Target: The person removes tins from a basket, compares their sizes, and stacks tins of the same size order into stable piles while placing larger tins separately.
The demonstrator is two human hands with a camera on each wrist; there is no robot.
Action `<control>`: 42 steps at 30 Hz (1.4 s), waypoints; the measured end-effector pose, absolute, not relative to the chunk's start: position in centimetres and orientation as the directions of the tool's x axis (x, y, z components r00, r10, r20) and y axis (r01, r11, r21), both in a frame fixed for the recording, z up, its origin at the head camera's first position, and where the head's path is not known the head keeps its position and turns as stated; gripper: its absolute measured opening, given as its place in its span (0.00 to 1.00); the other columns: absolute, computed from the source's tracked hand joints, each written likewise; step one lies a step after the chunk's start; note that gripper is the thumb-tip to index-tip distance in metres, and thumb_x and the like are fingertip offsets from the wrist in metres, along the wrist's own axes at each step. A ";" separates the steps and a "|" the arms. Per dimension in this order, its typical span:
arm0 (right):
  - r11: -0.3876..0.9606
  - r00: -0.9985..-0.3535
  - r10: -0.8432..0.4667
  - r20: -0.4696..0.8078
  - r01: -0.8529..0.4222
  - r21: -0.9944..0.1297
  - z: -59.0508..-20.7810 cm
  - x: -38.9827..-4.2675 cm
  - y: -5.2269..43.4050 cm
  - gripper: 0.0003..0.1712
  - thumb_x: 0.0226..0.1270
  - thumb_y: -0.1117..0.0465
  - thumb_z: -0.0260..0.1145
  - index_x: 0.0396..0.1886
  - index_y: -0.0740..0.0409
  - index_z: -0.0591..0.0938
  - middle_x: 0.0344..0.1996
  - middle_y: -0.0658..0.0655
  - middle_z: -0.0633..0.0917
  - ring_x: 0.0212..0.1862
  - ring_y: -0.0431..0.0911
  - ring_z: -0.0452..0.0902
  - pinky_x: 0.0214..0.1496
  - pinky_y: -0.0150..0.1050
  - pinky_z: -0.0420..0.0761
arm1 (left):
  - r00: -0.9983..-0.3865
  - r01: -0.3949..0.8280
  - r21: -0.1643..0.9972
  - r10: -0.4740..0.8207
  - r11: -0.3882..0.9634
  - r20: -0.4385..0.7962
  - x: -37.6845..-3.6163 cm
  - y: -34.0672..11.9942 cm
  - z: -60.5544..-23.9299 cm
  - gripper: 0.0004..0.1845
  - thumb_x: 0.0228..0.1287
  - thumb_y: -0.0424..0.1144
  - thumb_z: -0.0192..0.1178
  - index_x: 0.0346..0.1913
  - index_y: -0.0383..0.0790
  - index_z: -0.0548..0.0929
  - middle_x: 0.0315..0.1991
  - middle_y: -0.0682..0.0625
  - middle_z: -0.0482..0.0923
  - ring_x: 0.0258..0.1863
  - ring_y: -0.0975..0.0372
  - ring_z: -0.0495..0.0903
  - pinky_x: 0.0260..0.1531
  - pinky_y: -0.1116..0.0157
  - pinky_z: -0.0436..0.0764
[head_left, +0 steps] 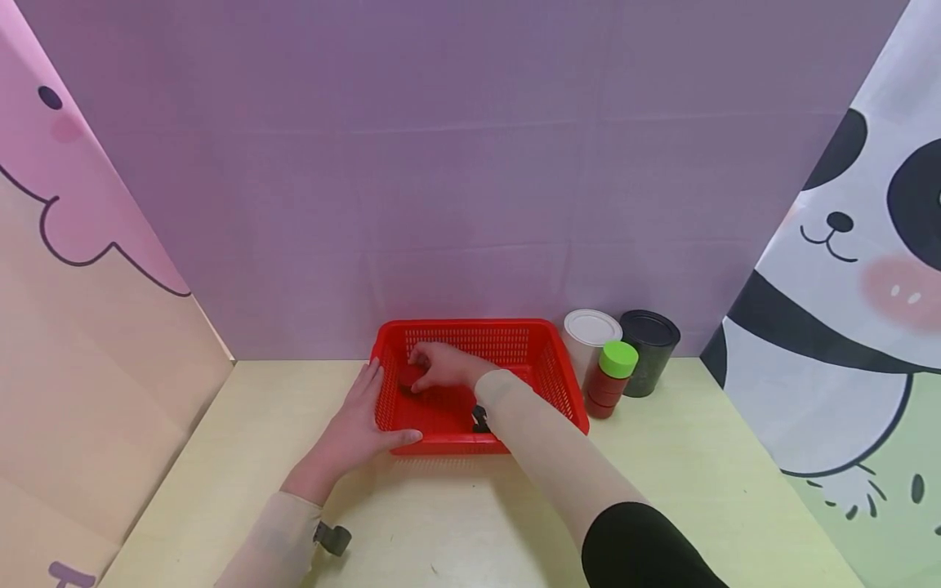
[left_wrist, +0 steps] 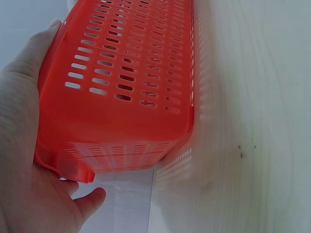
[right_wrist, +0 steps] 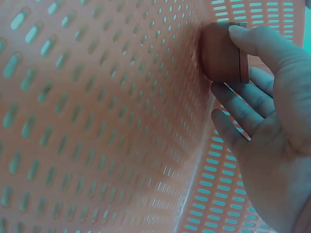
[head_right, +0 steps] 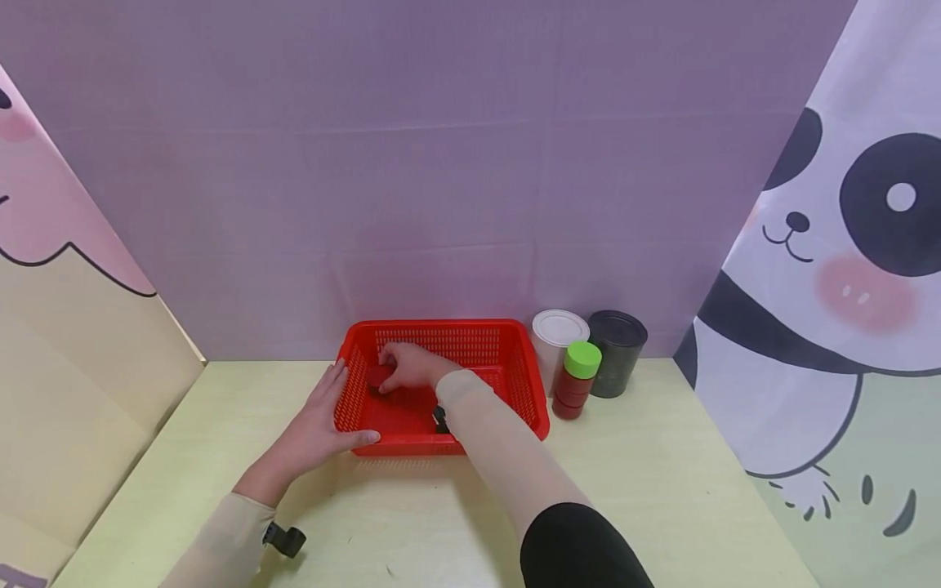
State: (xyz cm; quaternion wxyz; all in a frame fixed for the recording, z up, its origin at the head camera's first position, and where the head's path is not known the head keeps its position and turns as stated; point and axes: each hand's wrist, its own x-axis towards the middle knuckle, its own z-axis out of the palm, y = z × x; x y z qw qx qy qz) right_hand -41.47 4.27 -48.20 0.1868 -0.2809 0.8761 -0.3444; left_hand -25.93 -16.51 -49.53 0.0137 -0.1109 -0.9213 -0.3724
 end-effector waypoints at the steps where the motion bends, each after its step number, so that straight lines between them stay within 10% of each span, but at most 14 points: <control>1: 0.605 -0.772 -0.621 -0.134 -0.364 -0.708 -48.2 -41.5 4.3 0.34 0.64 0.60 0.86 0.67 0.54 0.82 0.58 0.54 0.88 0.54 0.47 0.85 0.62 0.46 0.90 | -0.975 0.216 0.682 0.195 0.699 0.109 -25.9 -16.5 -49.5 0.75 0.53 0.63 0.84 0.91 0.37 0.47 0.92 0.44 0.40 0.90 0.44 0.42 0.66 0.39 0.83; 42: 0.468 -0.780 -0.618 0.100 -0.466 -0.751 -40.1 -39.4 8.6 0.30 0.71 0.54 0.80 0.71 0.42 0.82 0.59 0.47 0.85 0.60 0.51 0.81 0.61 0.43 0.89 | -0.967 0.252 0.694 0.203 0.674 0.154 -26.0 -16.5 -49.8 0.76 0.52 0.69 0.82 0.91 0.38 0.47 0.92 0.43 0.41 0.89 0.44 0.43 0.68 0.38 0.81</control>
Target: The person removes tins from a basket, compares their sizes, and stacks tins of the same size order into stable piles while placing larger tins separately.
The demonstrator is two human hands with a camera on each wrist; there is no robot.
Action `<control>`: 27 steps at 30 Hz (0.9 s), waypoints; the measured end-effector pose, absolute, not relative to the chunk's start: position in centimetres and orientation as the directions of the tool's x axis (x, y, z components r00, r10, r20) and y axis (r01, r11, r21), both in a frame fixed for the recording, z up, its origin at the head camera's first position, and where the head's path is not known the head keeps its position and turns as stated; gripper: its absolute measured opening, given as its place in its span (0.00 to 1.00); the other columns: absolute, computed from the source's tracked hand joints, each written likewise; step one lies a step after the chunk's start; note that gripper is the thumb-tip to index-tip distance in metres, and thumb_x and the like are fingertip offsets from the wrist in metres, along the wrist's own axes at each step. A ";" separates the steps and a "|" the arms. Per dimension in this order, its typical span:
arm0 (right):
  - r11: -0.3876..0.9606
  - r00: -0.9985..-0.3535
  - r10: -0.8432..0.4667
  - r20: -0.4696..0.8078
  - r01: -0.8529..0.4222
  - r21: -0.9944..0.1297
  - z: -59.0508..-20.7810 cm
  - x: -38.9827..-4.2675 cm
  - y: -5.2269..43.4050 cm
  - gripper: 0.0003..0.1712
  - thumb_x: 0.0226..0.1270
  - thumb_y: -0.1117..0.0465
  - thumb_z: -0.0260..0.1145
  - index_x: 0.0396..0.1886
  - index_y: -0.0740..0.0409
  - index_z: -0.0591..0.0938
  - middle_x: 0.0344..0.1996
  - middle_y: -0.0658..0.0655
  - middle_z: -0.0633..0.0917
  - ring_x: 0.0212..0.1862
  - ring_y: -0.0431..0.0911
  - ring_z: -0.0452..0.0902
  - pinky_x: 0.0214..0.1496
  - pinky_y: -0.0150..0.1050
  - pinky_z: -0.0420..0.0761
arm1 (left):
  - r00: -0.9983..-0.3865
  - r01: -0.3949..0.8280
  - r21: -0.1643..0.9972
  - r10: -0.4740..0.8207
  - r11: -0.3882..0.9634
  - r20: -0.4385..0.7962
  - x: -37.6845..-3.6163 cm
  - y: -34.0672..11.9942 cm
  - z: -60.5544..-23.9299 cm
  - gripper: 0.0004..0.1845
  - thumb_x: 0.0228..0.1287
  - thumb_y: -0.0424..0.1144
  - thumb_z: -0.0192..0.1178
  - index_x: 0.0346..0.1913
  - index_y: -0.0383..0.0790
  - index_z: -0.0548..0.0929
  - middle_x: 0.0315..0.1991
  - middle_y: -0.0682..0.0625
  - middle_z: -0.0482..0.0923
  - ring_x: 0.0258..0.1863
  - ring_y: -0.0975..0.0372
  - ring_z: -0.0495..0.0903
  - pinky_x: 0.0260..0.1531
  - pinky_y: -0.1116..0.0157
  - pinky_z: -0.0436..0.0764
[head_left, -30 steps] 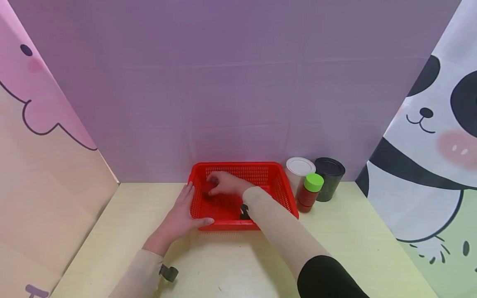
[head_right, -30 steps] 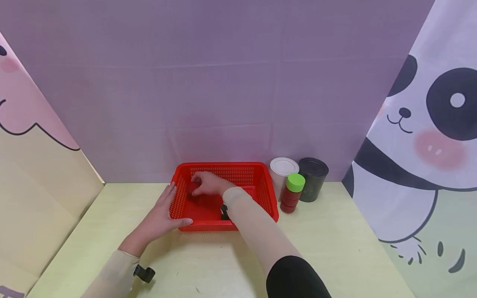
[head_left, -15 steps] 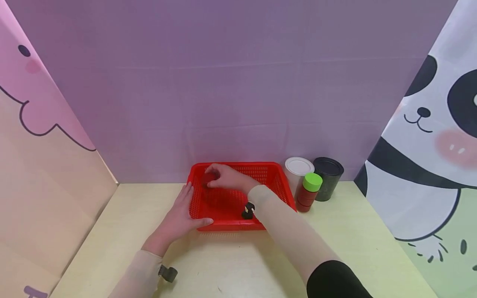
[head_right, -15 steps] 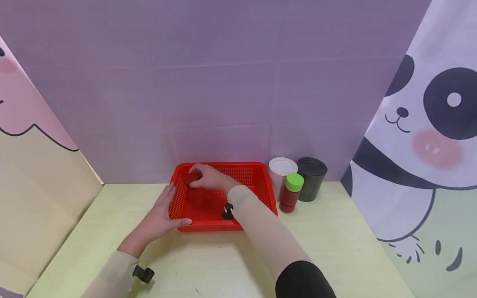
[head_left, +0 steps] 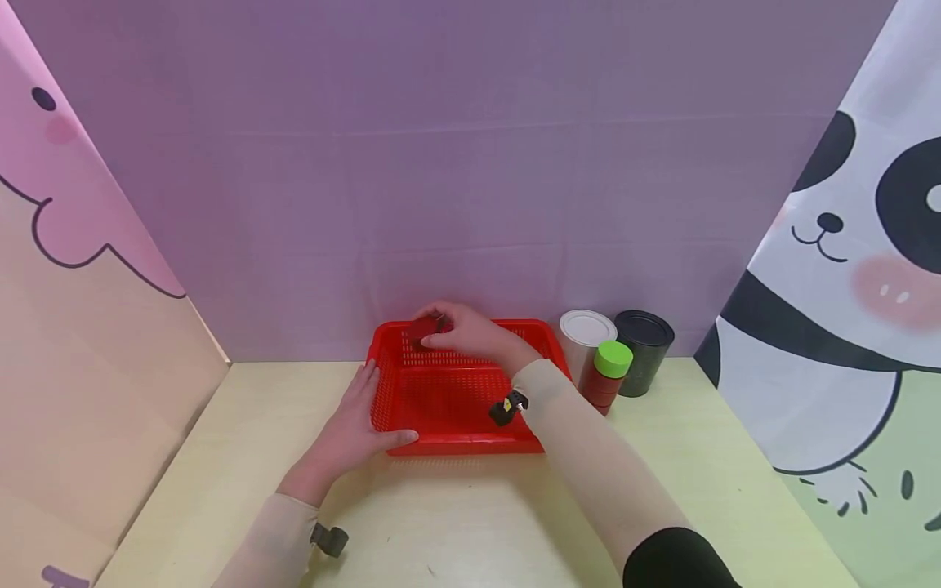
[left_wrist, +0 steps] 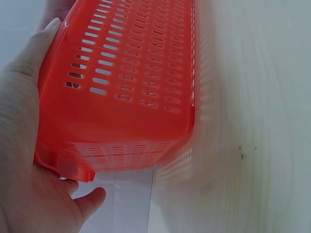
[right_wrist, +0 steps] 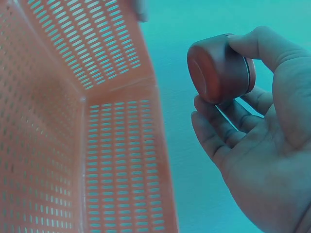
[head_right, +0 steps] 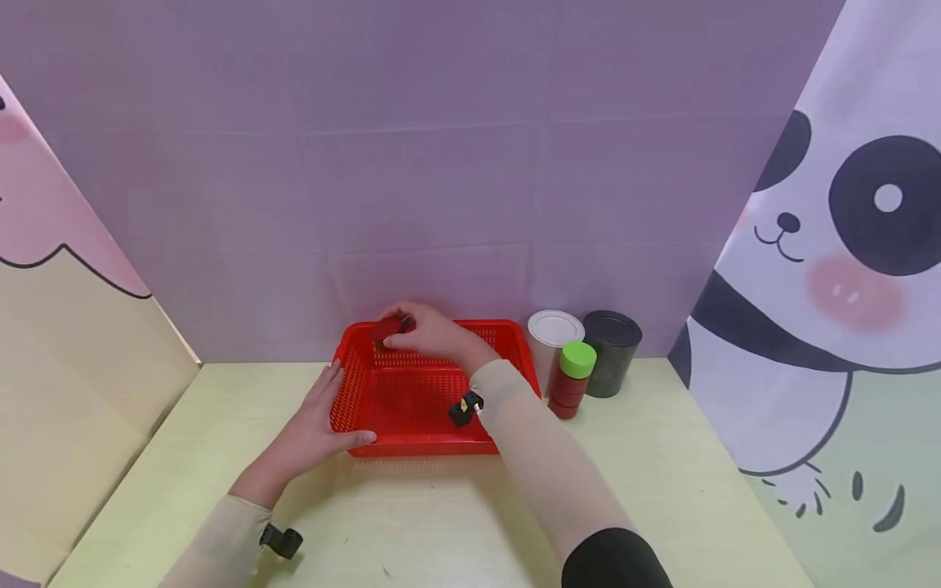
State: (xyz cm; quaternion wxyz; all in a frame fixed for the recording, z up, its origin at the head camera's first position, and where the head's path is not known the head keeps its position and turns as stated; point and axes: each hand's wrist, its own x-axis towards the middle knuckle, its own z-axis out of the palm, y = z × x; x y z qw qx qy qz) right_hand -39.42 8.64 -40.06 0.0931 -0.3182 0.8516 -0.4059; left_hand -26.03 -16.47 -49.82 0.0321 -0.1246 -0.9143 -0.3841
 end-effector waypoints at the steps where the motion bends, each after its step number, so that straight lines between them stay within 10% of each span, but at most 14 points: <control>1: 0.463 -0.779 -0.618 0.107 -0.471 -0.751 -39.9 -39.3 8.8 0.31 0.71 0.54 0.80 0.72 0.42 0.82 0.60 0.46 0.85 0.61 0.51 0.81 0.62 0.43 0.89 | -0.967 0.254 0.694 0.204 0.674 0.156 -26.0 -16.5 -49.8 0.75 0.52 0.69 0.82 0.91 0.38 0.47 0.92 0.43 0.41 0.90 0.44 0.42 0.68 0.38 0.81; 27: 0.384 -0.864 -0.430 0.262 -0.437 -0.813 -38.5 -35.0 13.5 0.28 0.71 0.55 0.82 0.69 0.48 0.87 0.56 0.51 0.91 0.54 0.54 0.88 0.58 0.46 0.90 | -0.977 0.211 0.708 0.175 0.674 0.125 -26.4 -16.1 -49.6 0.76 0.51 0.66 0.84 0.91 0.39 0.47 0.92 0.44 0.40 0.89 0.44 0.44 0.67 0.38 0.83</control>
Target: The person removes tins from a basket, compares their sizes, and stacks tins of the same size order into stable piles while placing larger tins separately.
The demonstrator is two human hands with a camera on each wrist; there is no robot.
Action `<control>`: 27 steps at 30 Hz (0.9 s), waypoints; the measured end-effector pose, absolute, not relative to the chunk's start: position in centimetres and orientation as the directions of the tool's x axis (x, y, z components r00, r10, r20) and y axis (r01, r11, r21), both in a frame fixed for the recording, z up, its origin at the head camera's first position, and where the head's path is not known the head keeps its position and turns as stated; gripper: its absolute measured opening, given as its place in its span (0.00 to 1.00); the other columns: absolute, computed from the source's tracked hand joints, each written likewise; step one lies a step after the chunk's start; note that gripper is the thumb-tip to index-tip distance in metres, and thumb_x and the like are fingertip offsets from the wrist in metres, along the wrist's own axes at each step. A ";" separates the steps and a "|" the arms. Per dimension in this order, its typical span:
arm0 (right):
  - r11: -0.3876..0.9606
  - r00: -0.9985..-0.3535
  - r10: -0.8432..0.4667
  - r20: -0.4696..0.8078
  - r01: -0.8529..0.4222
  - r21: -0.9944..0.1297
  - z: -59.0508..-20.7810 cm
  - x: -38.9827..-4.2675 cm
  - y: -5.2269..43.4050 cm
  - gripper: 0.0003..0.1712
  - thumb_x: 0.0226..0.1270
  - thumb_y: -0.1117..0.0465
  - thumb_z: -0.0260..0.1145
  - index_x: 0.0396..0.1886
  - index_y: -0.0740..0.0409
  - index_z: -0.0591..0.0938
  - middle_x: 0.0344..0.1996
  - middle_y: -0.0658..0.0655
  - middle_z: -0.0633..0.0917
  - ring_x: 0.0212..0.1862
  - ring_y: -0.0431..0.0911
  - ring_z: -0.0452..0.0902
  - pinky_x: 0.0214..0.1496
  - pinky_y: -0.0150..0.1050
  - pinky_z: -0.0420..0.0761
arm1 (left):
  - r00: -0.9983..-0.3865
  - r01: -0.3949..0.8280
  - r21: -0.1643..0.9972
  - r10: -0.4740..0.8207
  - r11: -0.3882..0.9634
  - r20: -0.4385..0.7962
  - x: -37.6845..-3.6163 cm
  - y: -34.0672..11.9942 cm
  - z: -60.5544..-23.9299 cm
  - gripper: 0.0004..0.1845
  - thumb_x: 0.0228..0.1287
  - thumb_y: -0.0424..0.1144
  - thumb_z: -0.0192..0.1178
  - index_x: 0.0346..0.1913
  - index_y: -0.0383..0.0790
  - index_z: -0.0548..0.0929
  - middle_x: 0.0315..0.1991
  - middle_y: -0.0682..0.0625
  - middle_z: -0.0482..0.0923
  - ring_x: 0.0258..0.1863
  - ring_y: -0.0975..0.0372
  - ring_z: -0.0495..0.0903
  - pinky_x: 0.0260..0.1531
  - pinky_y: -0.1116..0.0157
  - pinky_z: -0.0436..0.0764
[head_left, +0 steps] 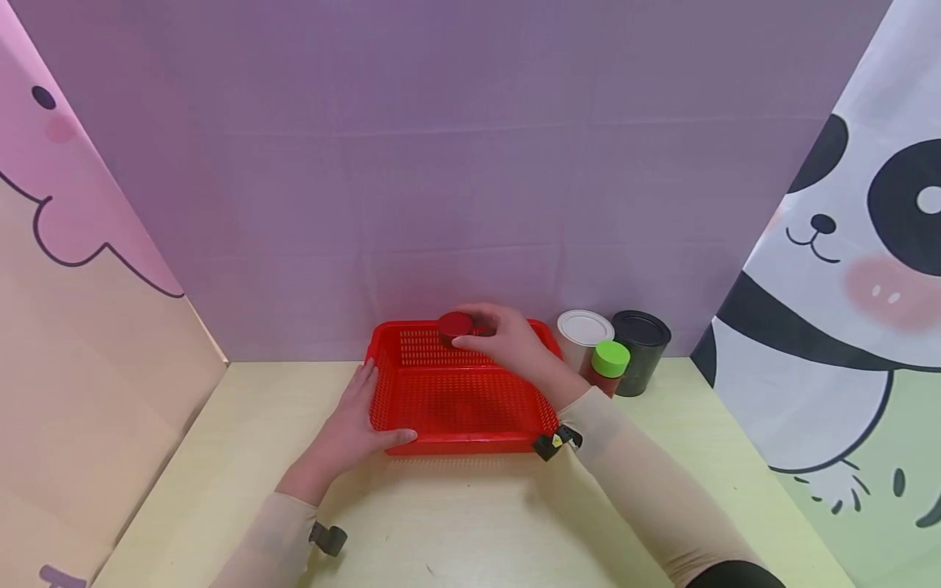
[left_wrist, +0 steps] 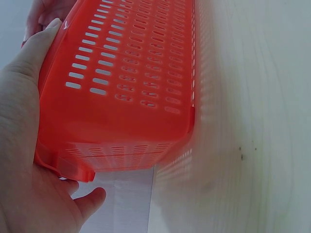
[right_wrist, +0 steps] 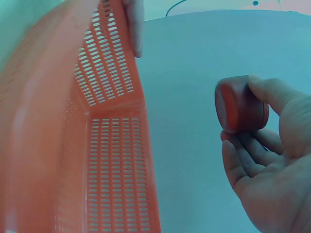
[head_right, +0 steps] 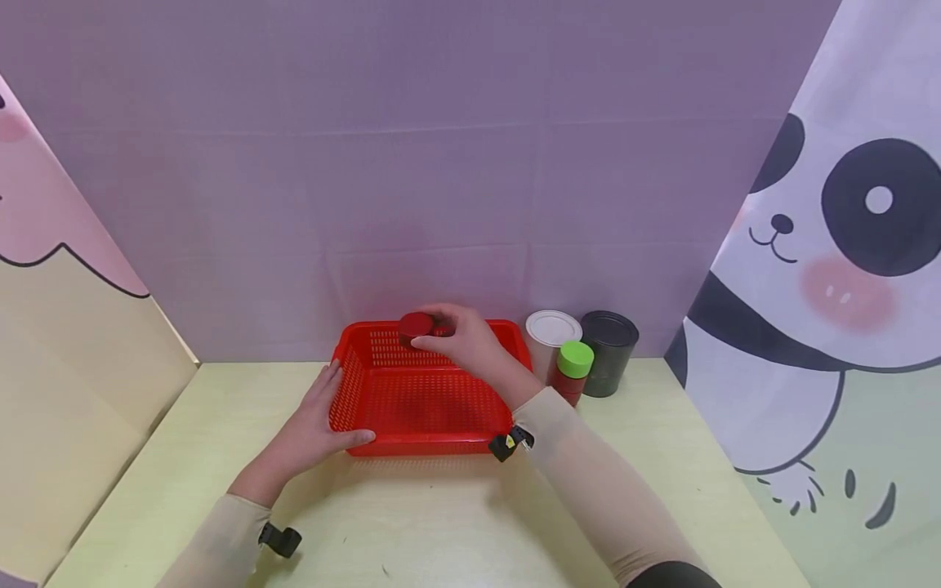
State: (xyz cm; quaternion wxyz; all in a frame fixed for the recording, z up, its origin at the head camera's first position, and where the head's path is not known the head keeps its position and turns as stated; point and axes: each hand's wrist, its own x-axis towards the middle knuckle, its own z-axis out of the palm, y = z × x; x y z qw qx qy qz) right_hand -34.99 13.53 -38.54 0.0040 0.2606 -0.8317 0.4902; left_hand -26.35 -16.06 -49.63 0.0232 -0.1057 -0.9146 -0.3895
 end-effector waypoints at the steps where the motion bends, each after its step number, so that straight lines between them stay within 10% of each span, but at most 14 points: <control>1: 0.381 -0.868 -0.422 0.263 -0.433 -0.817 -38.5 -34.7 13.7 0.28 0.71 0.55 0.82 0.69 0.48 0.87 0.56 0.51 0.91 0.54 0.54 0.88 0.58 0.45 0.90 | -0.977 0.210 0.706 0.175 0.676 0.123 -26.4 -16.1 -49.6 0.76 0.51 0.66 0.84 0.91 0.40 0.47 0.92 0.44 0.40 0.89 0.44 0.44 0.67 0.38 0.82; 27: 0.499 -0.925 -0.241 0.294 -0.378 -0.780 -38.3 -31.4 22.4 0.34 0.70 0.53 0.83 0.73 0.51 0.83 0.57 0.56 0.89 0.52 0.55 0.86 0.49 0.39 0.89 | -0.977 0.208 0.715 0.173 0.668 0.122 -26.2 -16.0 -49.7 0.75 0.53 0.66 0.83 0.91 0.38 0.46 0.92 0.44 0.39 0.90 0.44 0.41 0.67 0.38 0.82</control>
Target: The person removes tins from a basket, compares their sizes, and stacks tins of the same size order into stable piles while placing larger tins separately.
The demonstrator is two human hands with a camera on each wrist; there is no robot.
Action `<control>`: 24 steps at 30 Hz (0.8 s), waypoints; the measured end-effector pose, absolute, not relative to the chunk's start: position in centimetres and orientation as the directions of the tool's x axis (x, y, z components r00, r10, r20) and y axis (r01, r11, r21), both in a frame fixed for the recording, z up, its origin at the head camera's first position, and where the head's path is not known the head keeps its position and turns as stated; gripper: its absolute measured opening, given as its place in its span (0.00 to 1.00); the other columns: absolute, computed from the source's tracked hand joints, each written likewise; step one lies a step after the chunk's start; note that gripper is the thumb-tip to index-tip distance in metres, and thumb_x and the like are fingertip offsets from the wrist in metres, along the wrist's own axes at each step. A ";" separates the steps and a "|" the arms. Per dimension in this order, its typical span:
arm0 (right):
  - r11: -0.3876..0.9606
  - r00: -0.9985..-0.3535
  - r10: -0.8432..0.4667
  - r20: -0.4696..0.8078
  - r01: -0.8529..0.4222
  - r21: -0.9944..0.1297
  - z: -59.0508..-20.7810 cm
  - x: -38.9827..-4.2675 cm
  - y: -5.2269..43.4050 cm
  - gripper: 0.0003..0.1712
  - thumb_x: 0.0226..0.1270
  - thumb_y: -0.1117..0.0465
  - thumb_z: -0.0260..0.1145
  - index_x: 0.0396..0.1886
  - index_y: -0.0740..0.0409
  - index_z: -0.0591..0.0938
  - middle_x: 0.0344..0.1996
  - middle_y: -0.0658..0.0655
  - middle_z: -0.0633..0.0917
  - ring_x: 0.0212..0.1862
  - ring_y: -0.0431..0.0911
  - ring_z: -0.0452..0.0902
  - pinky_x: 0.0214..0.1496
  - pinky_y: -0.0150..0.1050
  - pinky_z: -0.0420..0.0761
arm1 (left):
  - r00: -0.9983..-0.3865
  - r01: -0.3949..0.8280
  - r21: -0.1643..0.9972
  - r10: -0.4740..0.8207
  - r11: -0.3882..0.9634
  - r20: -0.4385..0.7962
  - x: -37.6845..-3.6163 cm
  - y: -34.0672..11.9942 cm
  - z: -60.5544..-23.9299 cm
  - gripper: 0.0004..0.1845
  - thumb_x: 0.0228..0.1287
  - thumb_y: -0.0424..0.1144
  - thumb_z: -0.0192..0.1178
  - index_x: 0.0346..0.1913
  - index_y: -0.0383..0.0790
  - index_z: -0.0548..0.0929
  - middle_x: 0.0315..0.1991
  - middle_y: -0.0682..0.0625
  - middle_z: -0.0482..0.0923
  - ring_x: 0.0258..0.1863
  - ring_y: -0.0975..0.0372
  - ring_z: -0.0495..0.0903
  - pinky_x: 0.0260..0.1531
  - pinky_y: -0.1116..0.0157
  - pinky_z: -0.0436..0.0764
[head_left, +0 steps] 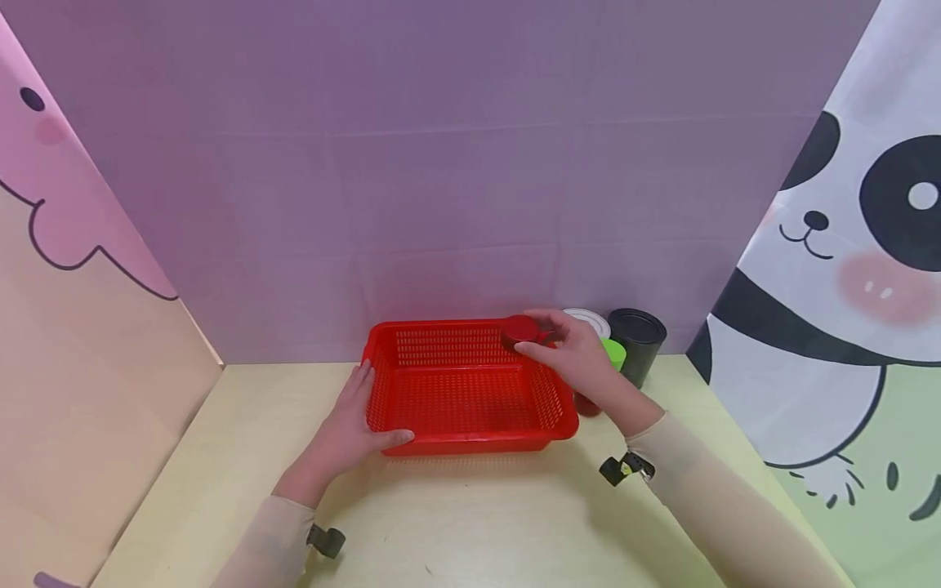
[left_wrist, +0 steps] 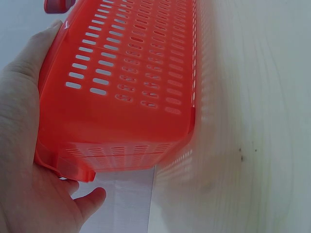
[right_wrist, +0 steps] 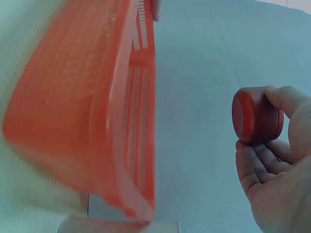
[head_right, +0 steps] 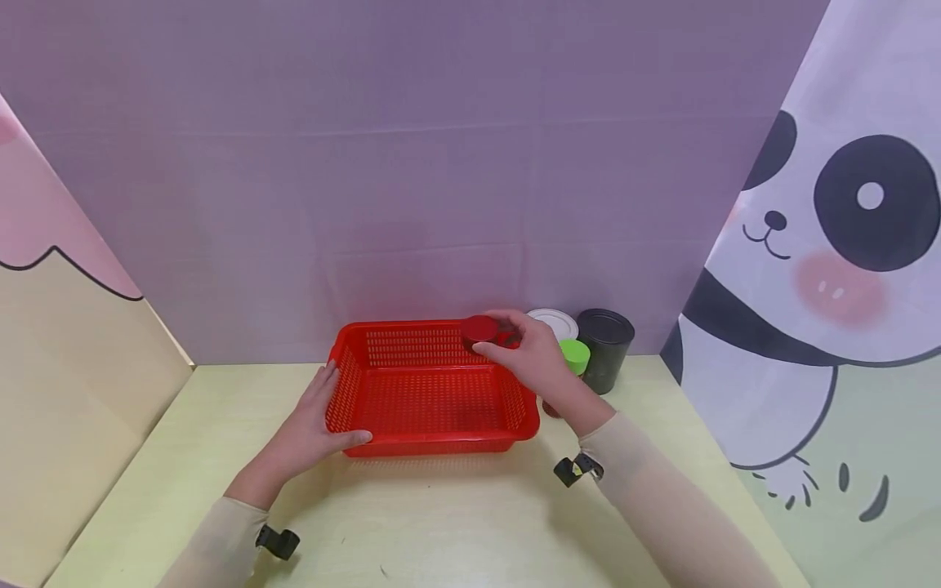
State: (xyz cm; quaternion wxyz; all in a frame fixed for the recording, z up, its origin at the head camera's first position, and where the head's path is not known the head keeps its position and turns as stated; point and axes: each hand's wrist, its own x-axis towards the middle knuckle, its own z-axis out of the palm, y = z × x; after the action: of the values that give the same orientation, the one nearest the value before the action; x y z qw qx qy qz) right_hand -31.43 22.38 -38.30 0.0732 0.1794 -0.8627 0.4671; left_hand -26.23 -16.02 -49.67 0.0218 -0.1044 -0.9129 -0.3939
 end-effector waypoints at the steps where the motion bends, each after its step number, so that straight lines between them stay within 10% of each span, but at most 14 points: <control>1: 0.497 -0.929 -0.232 0.287 -0.367 -0.786 -38.3 -31.3 22.8 0.34 0.70 0.53 0.82 0.73 0.51 0.83 0.58 0.57 0.88 0.53 0.56 0.86 0.50 0.40 0.89 | -0.977 0.207 0.715 0.172 0.668 0.122 -26.3 -16.0 -49.7 0.76 0.52 0.67 0.83 0.91 0.39 0.46 0.92 0.44 0.39 0.89 0.44 0.42 0.67 0.38 0.82; 14: 0.596 -0.941 -0.094 0.324 -0.314 -0.739 -38.6 -30.4 28.3 0.38 0.73 0.43 0.79 0.77 0.50 0.81 0.61 0.60 0.89 0.57 0.57 0.85 0.47 0.43 0.91 | -0.974 0.222 0.715 0.179 0.663 0.136 -26.5 -16.1 -50.1 0.76 0.52 0.66 0.83 0.91 0.39 0.46 0.92 0.44 0.38 0.90 0.44 0.41 0.69 0.37 0.80; 24: 0.626 -0.930 -0.027 0.367 -0.302 -0.719 -39.3 -30.3 31.8 0.38 0.75 0.40 0.77 0.78 0.50 0.81 0.62 0.61 0.89 0.57 0.58 0.85 0.46 0.27 0.85 | -0.978 0.203 0.711 0.172 0.674 0.116 -26.3 -16.0 -49.8 0.77 0.51 0.69 0.83 0.92 0.39 0.45 0.92 0.44 0.38 0.90 0.44 0.40 0.69 0.38 0.80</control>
State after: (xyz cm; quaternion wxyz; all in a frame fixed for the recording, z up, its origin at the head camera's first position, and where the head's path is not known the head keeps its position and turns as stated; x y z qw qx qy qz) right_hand -30.34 31.78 -39.26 0.1626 0.0926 -0.8869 0.4224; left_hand -26.31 -16.02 -49.82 0.0197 -0.1026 -0.9146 -0.3906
